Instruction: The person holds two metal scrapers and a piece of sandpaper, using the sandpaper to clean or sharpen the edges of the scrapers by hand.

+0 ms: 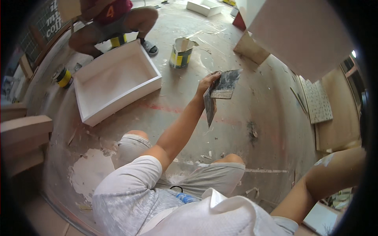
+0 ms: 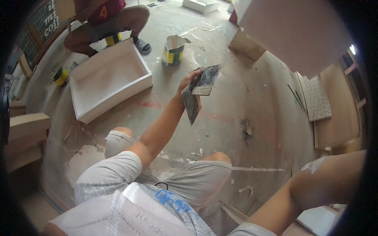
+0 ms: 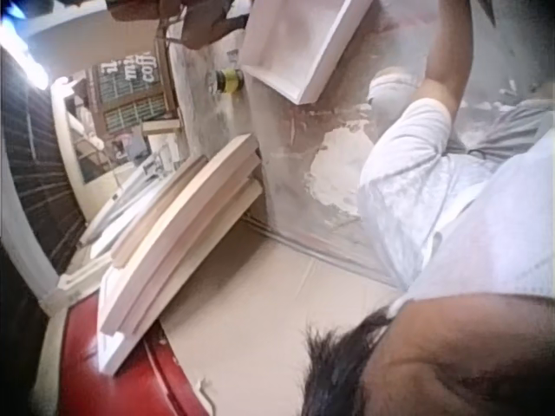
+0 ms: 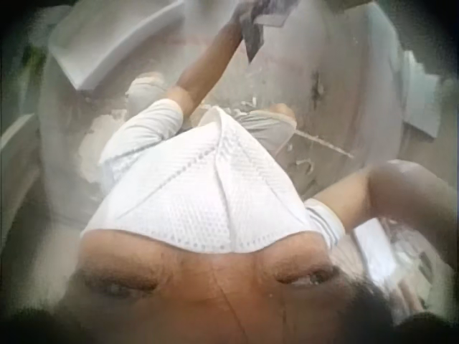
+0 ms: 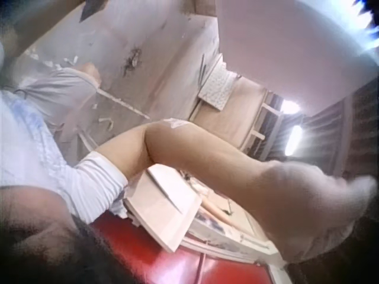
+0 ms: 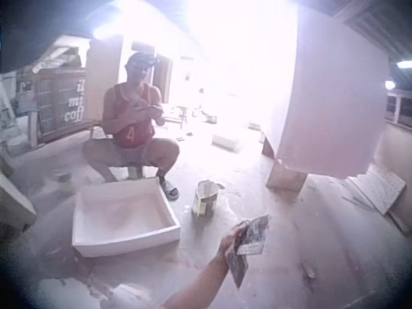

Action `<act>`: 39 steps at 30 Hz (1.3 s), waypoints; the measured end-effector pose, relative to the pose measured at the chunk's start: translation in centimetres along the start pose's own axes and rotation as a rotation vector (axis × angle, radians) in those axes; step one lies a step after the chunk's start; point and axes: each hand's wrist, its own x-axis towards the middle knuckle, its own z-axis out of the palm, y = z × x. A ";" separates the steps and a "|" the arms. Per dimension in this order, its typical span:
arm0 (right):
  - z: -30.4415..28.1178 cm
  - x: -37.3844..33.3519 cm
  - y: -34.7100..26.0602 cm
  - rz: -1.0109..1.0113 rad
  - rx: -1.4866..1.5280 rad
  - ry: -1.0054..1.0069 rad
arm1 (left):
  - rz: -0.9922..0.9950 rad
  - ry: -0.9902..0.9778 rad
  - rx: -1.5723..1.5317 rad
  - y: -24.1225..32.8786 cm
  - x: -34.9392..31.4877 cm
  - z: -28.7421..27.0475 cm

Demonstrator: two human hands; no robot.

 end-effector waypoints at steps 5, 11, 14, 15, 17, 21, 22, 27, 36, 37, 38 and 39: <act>8.9 -8.1 3.5 0.361 0.434 -0.181 | 0.049 0.177 0.115 3.8 -2.4 0.2; 12.0 -10.8 4.3 0.500 0.604 -0.238 | 0.103 0.238 0.125 6.4 -2.3 -2.6; 12.1 -10.9 4.5 0.483 0.599 -0.255 | 0.105 0.150 0.132 5.6 -1.6 -3.7; 12.0 -11.1 4.4 0.480 0.583 -0.260 | 0.069 0.163 0.121 5.1 -1.4 -3.8; 11.4 -11.3 4.5 0.470 0.548 -0.258 | 0.011 0.155 0.092 3.3 -0.9 -3.6; 10.2 -11.8 4.7 0.439 0.464 -0.248 | -0.039 0.123 0.193 -1.4 0.5 -3.6; 10.0 -11.7 4.5 0.424 0.443 -0.235 | -0.051 0.080 0.181 -1.9 0.9 -3.7; 5.5 -8.2 3.5 0.304 0.228 -0.094 | -0.156 0.016 0.118 -5.9 1.8 -3.0; 0.0 -1.1 -3.8 -0.009 -0.011 0.150 | -0.044 0.076 0.195 -5.4 1.5 -0.4; 0.1 -0.6 -4.5 -0.032 -0.011 0.158 | -0.031 0.076 0.186 -5.0 1.6 0.2; 1.7 -0.6 -5.0 -0.035 0.045 0.144 | -0.002 0.089 0.220 -3.4 1.4 -0.7; 3.7 -0.6 -5.7 -0.035 0.104 0.116 | 0.024 0.098 0.246 -1.7 1.2 -1.5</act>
